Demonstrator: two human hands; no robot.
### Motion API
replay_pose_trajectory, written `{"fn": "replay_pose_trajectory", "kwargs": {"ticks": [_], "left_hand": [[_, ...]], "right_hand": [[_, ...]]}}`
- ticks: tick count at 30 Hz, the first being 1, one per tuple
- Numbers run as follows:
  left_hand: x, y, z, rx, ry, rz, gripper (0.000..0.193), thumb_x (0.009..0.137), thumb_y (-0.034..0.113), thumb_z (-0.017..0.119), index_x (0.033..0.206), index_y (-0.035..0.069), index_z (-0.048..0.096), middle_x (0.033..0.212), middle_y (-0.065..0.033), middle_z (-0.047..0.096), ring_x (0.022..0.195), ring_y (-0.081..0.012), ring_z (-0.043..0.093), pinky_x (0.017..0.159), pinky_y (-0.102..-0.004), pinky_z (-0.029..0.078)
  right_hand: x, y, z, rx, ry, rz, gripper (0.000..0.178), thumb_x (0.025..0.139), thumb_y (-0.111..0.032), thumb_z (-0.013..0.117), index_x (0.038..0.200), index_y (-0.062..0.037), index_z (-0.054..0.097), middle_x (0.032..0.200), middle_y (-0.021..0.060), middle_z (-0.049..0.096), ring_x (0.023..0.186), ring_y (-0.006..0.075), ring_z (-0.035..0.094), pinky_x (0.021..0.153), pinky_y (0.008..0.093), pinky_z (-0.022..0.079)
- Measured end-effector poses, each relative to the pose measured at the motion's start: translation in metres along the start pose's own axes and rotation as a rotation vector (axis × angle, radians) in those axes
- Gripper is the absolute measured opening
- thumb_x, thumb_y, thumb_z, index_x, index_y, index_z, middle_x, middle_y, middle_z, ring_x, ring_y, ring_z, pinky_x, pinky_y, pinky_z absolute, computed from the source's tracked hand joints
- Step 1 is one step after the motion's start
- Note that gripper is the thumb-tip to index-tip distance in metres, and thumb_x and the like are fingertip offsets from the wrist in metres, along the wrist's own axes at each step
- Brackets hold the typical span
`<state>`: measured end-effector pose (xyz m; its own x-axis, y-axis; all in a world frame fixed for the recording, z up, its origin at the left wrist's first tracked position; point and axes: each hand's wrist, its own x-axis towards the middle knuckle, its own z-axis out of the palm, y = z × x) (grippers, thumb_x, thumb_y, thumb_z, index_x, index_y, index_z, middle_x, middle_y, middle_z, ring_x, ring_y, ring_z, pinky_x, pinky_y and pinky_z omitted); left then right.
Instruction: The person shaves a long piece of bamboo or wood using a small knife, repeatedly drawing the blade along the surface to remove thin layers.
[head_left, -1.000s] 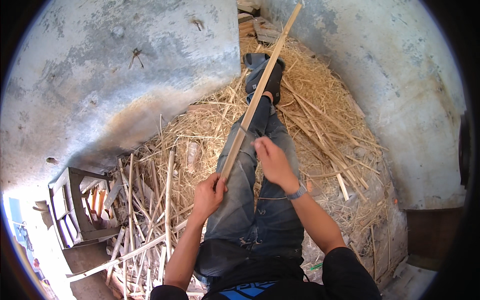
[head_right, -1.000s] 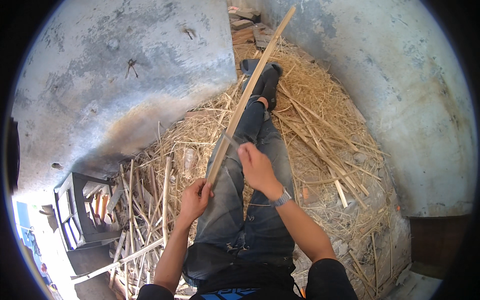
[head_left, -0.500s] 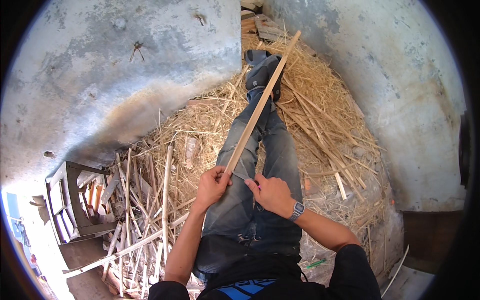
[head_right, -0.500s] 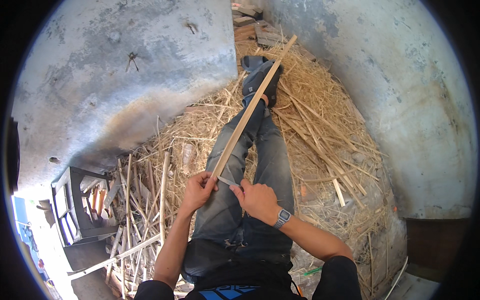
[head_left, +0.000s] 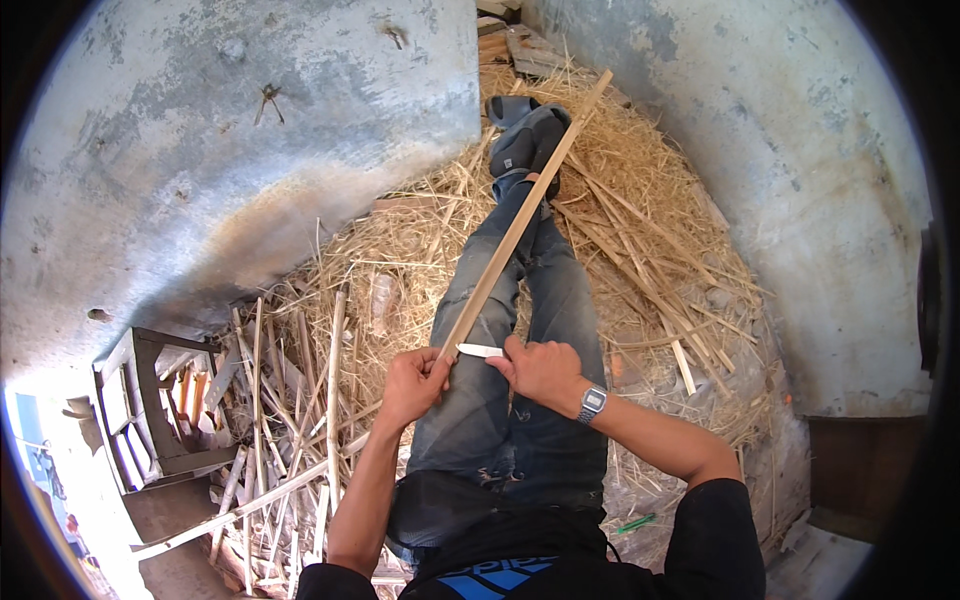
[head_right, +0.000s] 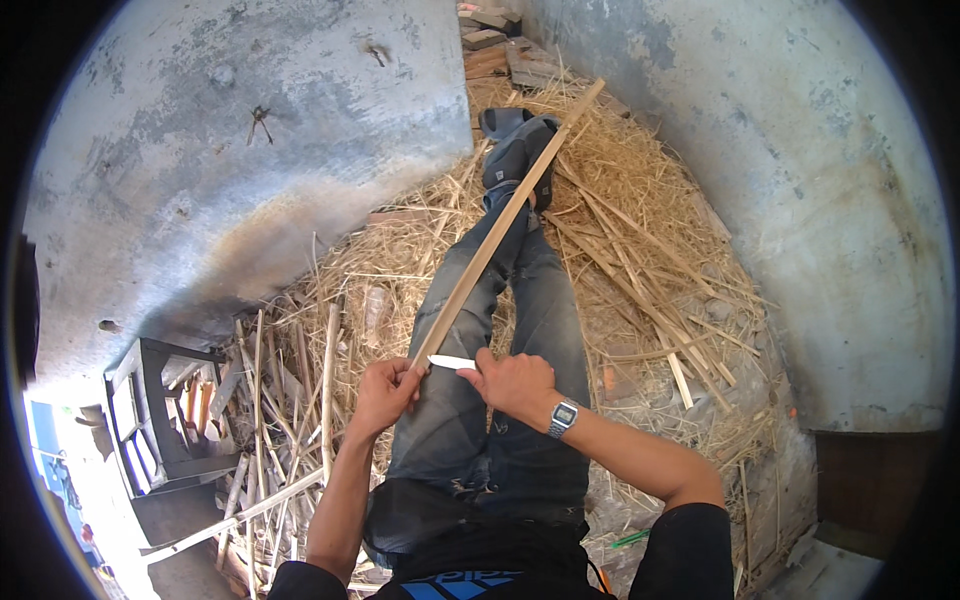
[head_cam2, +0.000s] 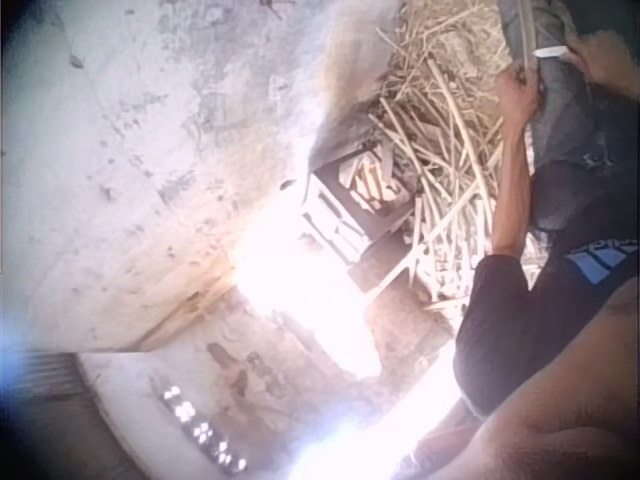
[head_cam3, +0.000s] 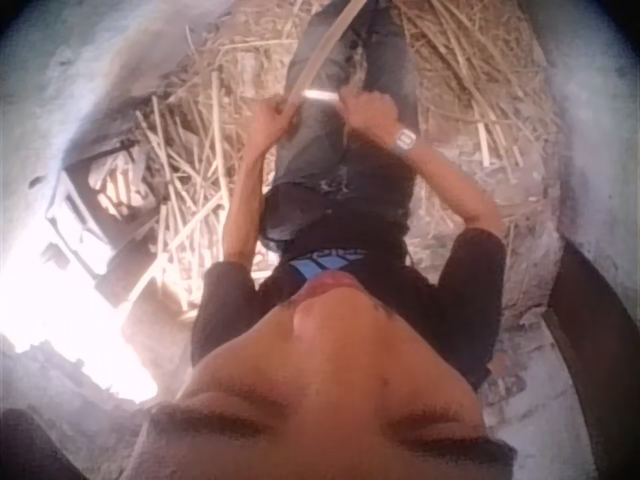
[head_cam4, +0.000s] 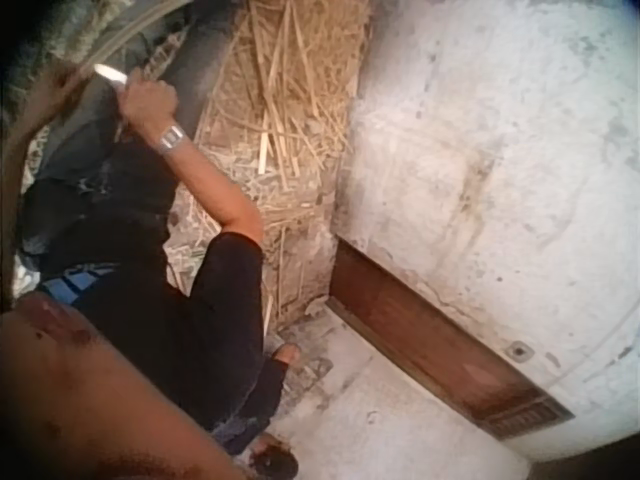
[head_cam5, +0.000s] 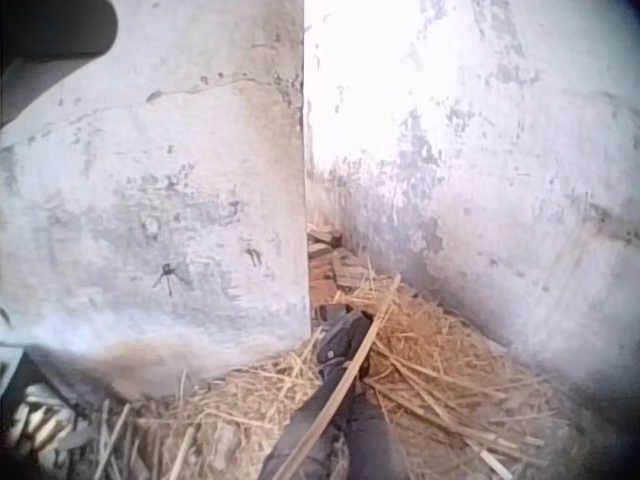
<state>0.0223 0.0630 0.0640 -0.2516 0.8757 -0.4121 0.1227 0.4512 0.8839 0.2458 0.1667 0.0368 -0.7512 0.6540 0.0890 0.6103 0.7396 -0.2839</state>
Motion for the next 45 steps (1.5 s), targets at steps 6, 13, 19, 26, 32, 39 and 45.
{"fn": "replay_pose_trajectory", "kwargs": {"ticks": [6,13,19,26,32,39,45], "left_hand": [[-0.033,-0.013,-0.004,-0.171,-0.071,-0.056,0.027,0.107,0.019,0.064,0.101,-0.005,0.076,0.064,-0.0008,0.064,0.048,-0.0054,0.055,0.046,-0.0229,0.042],[-0.036,-0.034,0.0,-0.198,0.023,-0.038,0.025,0.107,0.017,0.063,0.101,-0.004,0.075,0.065,-0.0006,0.065,0.049,-0.0053,0.055,0.047,-0.0227,0.042],[-0.01,-0.015,0.011,-0.19,0.039,-0.005,0.025,0.107,0.017,0.063,0.103,-0.005,0.074,0.065,-0.0004,0.064,0.048,-0.0052,0.053,0.046,-0.0236,0.041],[0.007,-0.019,0.018,-0.237,0.033,0.003,0.025,0.107,0.018,0.063,0.105,-0.005,0.074,0.065,-0.0002,0.064,0.045,-0.0049,0.051,0.044,-0.0235,0.038],[0.008,-0.022,0.019,-0.313,0.023,-0.008,0.023,0.107,0.017,0.063,0.105,-0.004,0.074,0.066,0.0003,0.063,0.044,-0.0043,0.049,0.043,-0.0226,0.038],[0.01,-0.026,0.014,-0.355,-0.001,-0.025,0.023,0.107,0.017,0.064,0.104,-0.003,0.074,0.066,0.0006,0.063,0.044,-0.0043,0.049,0.043,-0.0225,0.037],[0.01,-0.025,0.017,-0.348,0.012,-0.022,0.023,0.108,0.017,0.063,0.101,-0.003,0.073,0.065,0.001,0.063,0.044,-0.004,0.048,0.042,-0.0226,0.036]], "right_hand": [[0.031,0.083,-0.013,0.004,0.198,0.404,0.047,0.109,-0.051,0.051,0.09,-0.0086,0.059,0.058,0.0154,0.062,0.052,0.041,0.064,0.049,0.0521,0.049],[0.015,0.062,-0.059,0.487,0.255,0.205,0.031,0.108,-0.038,0.058,0.107,-0.0065,0.064,0.07,0.0177,0.067,0.065,0.0442,0.065,0.064,0.0515,0.052],[0.001,0.027,-0.075,0.539,0.053,0.245,0.034,0.105,-0.035,0.063,0.118,-0.0036,0.063,0.076,0.0246,0.069,0.074,0.0492,0.067,0.066,0.0528,0.053],[-0.019,0.023,-0.05,0.451,-0.219,0.391,0.052,0.106,-0.045,0.058,0.091,0.0036,0.069,0.077,0.029,0.068,0.075,0.0496,0.068,0.069,0.0569,0.052],[-0.029,0.012,-0.033,0.518,-0.238,0.284,0.048,0.106,-0.042,0.06,0.093,0.0038,0.067,0.08,0.0281,0.069,0.078,0.0477,0.069,0.07,0.0531,0.052],[-0.013,0.044,-0.041,0.775,-0.171,0.091,0.034,0.11,-0.032,0.056,0.102,0.0002,0.061,0.08,0.0258,0.065,0.076,0.048,0.063,0.067,0.0495,0.049],[-0.014,0.042,-0.042,0.668,-0.194,0.108,0.038,0.108,-0.039,0.057,0.1,-0.0024,0.063,0.078,0.0248,0.066,0.076,0.0478,0.064,0.068,0.0529,0.049]]}}
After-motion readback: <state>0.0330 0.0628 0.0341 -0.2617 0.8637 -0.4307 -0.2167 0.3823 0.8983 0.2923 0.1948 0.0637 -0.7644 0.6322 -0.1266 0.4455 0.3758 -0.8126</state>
